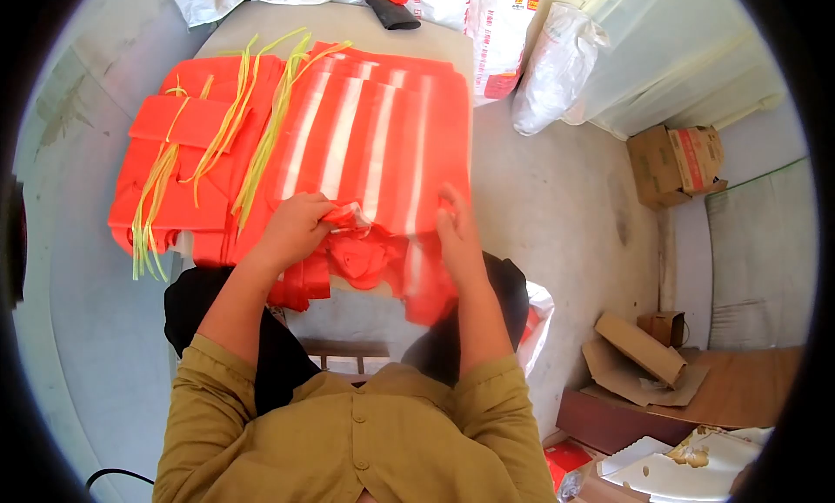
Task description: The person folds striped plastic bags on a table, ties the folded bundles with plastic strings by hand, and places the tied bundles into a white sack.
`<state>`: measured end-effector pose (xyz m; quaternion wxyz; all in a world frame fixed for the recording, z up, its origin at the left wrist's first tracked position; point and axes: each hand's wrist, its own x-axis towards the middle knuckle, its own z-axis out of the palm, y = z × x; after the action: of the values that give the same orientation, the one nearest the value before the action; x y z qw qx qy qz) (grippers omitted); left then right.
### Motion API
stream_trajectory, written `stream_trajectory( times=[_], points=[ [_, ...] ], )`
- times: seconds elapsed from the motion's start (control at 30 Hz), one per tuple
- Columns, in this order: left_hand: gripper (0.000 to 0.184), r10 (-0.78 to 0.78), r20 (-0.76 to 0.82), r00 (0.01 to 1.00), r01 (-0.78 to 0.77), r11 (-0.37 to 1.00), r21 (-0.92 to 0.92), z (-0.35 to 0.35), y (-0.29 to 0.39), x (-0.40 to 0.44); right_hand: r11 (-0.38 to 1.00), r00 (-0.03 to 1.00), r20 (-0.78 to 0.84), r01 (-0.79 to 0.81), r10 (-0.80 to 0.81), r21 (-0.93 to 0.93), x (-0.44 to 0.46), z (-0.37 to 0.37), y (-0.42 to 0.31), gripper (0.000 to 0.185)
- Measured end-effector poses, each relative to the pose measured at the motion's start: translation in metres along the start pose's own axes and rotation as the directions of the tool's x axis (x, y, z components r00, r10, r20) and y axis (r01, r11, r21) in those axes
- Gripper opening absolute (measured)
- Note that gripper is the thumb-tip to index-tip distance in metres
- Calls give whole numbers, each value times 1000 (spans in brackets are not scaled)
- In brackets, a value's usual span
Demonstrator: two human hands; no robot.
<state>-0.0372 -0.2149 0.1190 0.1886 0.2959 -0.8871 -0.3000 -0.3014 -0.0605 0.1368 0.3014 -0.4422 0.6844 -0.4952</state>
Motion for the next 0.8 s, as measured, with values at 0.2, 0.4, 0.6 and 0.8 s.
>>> stream_trajectory(
  times=[0.2, 0.4, 0.6, 0.8],
  points=[
    [15, 35, -26, 999, -35, 999, 35, 2, 1, -3, 998, 978, 200, 57, -57, 10, -33, -9, -23, 57],
    [14, 117, -69, 991, -112, 992, 61, 4, 0, -8, 969, 939, 335, -149, 76, 196, -65, -15, -3, 68],
    [17, 212, -113, 971, -200, 974, 106, 4, 4, -13, 959, 944, 268, -240, 193, 153, -91, -10, -12, 44],
    [23, 281, -122, 952, -254, 947, 197, 5, 3, -19, 914, 913, 322, -332, 250, 232, -90, -8, -14, 36]
  ],
)
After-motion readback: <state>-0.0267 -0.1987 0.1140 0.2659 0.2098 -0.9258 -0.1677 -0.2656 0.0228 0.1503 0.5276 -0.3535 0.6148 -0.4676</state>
